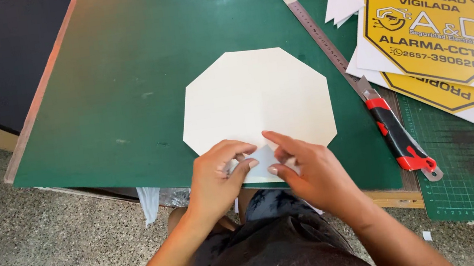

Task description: Cutting out octagonal security signs from printed sheets using a ruler and a utility knife.

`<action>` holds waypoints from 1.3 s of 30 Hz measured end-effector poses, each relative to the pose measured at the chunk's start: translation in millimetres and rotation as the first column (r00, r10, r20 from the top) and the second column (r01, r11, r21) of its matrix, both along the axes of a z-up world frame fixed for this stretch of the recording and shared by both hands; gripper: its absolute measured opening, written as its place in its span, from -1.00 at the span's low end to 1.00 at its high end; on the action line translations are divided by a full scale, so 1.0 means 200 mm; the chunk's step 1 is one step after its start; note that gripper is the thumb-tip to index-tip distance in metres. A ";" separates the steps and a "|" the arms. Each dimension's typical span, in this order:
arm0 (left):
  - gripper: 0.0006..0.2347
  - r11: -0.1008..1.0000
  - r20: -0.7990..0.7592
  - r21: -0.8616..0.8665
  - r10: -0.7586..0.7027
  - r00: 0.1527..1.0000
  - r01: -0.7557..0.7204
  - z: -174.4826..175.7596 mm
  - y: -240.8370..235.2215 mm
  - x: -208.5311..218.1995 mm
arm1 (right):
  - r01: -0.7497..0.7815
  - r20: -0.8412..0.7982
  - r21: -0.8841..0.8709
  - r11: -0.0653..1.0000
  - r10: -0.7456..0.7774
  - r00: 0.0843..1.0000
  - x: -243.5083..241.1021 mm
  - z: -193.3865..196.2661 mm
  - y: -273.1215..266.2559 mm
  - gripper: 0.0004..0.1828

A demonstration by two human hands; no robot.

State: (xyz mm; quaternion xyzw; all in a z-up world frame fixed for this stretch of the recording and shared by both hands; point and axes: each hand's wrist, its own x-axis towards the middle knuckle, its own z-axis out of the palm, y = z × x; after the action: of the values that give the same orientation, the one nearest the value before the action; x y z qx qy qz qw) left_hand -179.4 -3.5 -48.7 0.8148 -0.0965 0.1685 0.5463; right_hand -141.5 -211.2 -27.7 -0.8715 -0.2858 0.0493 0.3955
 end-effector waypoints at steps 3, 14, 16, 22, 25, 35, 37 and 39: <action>-0.88 0.990 0.025 -0.141 0.028 0.999 -0.025 0.03 0.04 0.02 | 0.102 -0.066 0.103 0.989 -0.096 0.993 0.00 0.08 -0.07 -0.34; -0.80 0.759 0.393 0.569 0.084 0.916 -0.315 -0.03 0.30 0.20 | 0.595 0.080 0.274 0.755 -0.635 0.768 0.93 0.41 -0.62 -0.73; -0.78 0.750 0.390 0.585 0.073 0.918 -0.309 -0.04 0.29 0.21 | 0.583 0.090 0.340 0.738 -0.642 0.761 1.36 0.07 -0.73 -0.73; -0.78 0.752 0.331 0.584 0.123 0.936 -0.306 -0.03 0.29 0.20 | 0.813 0.145 -0.003 0.582 -0.804 0.576 1.79 -0.13 -0.56 -0.76; -0.80 0.775 0.304 0.557 0.145 0.941 -0.299 -0.04 0.31 0.19 | 0.779 0.253 -0.341 0.527 -0.746 0.616 1.80 -0.11 -0.46 -0.58; -0.79 0.799 0.285 0.530 0.148 0.947 -0.284 -0.03 0.31 0.19 | 0.504 0.124 -0.694 0.514 -0.604 0.787 1.77 -0.02 -0.28 -0.48; -0.79 0.799 0.282 0.529 0.152 0.947 -0.286 -0.03 0.31 0.19 | 0.513 0.158 -0.691 0.509 -0.586 0.795 1.80 -0.05 -0.27 -0.52; -0.79 0.796 0.278 0.530 0.162 0.947 -0.292 -0.02 0.30 0.19 | 0.518 0.190 -0.689 0.508 -0.563 0.804 1.81 -0.03 -0.23 -0.55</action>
State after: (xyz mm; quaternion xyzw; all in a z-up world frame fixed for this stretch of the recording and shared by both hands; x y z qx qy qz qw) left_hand -142.2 56.9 -52.7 0.9215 -0.1026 0.2854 0.2426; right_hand 220.3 -257.6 -33.1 -0.9965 0.0540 0.0557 0.0301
